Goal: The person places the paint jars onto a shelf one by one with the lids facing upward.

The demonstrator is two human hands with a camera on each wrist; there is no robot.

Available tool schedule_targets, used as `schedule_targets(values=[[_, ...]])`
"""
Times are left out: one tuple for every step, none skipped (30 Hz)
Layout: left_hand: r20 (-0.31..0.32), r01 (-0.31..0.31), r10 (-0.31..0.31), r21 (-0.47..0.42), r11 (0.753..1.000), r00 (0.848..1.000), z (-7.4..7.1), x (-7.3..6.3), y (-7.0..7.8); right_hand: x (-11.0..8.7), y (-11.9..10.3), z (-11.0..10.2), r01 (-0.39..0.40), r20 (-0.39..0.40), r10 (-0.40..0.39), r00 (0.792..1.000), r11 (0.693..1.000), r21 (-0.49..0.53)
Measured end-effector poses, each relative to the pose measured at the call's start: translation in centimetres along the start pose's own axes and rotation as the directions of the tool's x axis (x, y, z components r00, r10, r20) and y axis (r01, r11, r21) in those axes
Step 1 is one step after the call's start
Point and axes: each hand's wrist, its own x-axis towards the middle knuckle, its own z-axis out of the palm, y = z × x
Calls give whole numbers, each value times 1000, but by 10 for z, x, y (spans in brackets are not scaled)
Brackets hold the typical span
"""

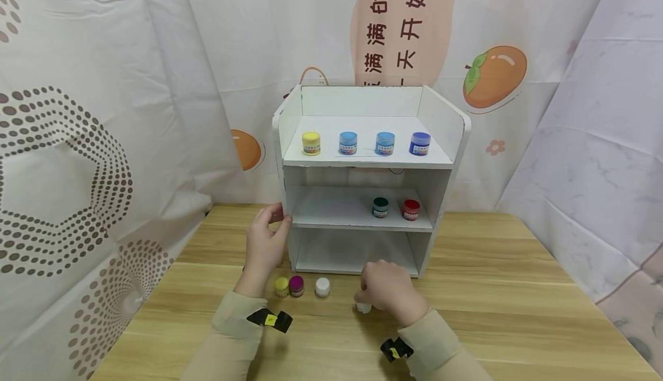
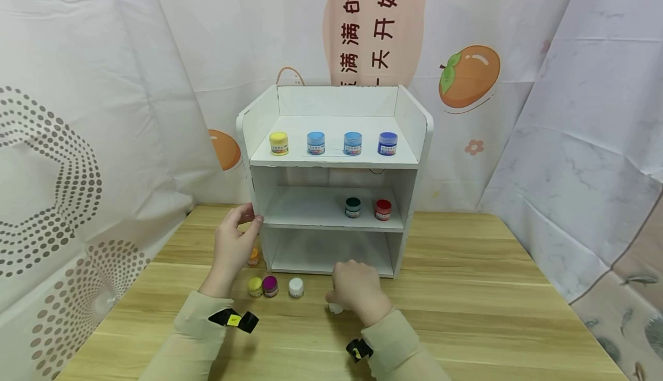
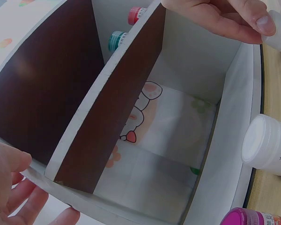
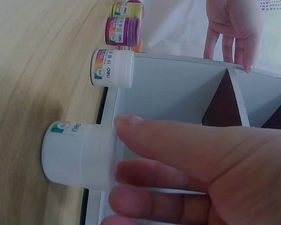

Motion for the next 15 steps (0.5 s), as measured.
schedule_targets(values=[[3, 3, -3, -1, 1000, 1000, 0, 0, 0, 0, 0, 0, 3, -2, -3, 1000, 1000, 2], [5, 6, -6, -2, 1000, 1000, 0, 0, 0, 0, 1, 0, 6, -4, -5, 1000, 1000, 8], [8, 9, -9, -5, 1000, 1000, 0, 0, 0, -1, 1, 0, 6, -4, -6, 1000, 1000, 11], [10, 14, -14, -7, 1000, 1000, -1, 0, 0, -1, 1, 0, 8, -4, -8, 1000, 1000, 15], [12, 17, -17, -7, 1000, 1000, -1, 0, 1, -1, 1, 0, 8, -3, -8, 1000, 1000, 19], [14, 19, -19, -6, 1000, 1000, -1, 0, 0, -1, 1, 0, 11, -3, -11, 1000, 1000, 23], [15, 22, -22, -5, 1000, 1000, -1, 0, 1, -1, 1, -1, 14, -2, -14, 1000, 1000, 25], [17, 23, -23, -6, 1000, 1000, -1, 0, 1, -1, 2, -1, 16, 1, -16, 1000, 999, 28], [18, 25, -25, -6, 1000, 1000, -1, 0, 1, -1, 2, -1, 20, 3, -20, 1000, 999, 31], [18, 27, -27, -5, 1000, 999, -1, 0, 1, -1, 2, -1, 23, 7, -23, 1000, 999, 36], [18, 27, -27, -6, 1000, 999, -1, 0, 1, 0, 3, -1, 24, 14, -25, 1000, 999, 40], [18, 28, -28, -5, 1000, 999, -1, 0, 1, 0, 3, -1, 26, 21, -27, 999, 999, 45], [17, 28, -28, -6, 1000, 999, -1, 0, 1, 0, 3, -1, 27, 29, -29, 999, 998, 52], [17, 28, -28, -6, 1000, 999, -1, 0, 1, 1, 4, -1, 29, 35, -31, 999, 998, 59], [17, 28, -28, -6, 1000, 999, -1, 0, 1, 1, 4, -2, 33, 40, -36, 999, 997, 64]])
